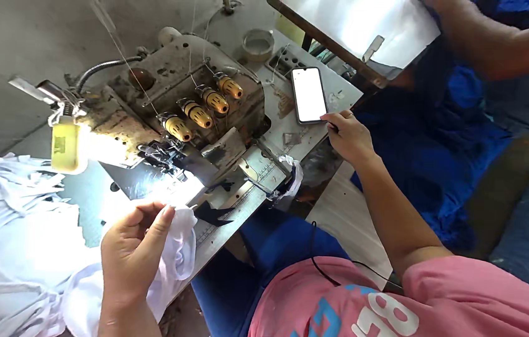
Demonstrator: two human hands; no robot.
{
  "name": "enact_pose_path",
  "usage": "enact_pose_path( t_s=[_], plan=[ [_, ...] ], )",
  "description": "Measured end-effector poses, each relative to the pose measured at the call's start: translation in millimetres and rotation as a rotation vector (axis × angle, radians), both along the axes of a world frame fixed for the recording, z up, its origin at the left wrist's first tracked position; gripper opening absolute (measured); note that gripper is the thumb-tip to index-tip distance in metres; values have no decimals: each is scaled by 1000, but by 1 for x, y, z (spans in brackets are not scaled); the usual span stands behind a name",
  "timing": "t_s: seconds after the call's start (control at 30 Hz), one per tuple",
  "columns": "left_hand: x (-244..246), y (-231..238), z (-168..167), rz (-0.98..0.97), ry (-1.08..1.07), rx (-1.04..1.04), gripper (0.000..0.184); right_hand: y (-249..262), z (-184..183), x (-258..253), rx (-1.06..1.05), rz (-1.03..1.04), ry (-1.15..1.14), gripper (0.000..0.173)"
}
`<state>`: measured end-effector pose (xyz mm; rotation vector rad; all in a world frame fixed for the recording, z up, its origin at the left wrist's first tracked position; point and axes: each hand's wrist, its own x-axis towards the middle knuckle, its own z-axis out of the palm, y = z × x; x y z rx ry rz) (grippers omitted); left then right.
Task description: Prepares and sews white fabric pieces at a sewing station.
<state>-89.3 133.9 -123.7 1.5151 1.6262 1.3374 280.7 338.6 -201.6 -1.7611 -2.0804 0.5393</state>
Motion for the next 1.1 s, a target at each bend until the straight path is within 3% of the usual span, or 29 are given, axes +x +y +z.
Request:
enact_pose_path(
  t_s=[0.17,0.33,0.47,0.53,0.7,0.83,0.97,1.1],
  plan=[
    [9,1,-3,-9,157,86,15,-37,22,-41,57,211,249,24],
    [25,5,-5,-56,299,103,26,-88,44,-126,-165,721,776,42],
    [27,-2,-2,13,319,106,25,-111,47,-176,-194,870,913,21],
    [22,-9,-1,50,274,112,24,-114,47,-183,-207,862,955,20],
    [20,-13,-7,53,193,71,27,-111,40,-186,-272,872,1026,19],
    [18,-6,-7,75,379,25,31,-97,49,-187,-36,925,928,41],
    [18,-5,-8,91,393,31,30,-85,66,-185,107,1025,672,14],
    [19,-8,-11,95,345,21,29,-81,66,-183,80,1073,612,12]
  ],
)
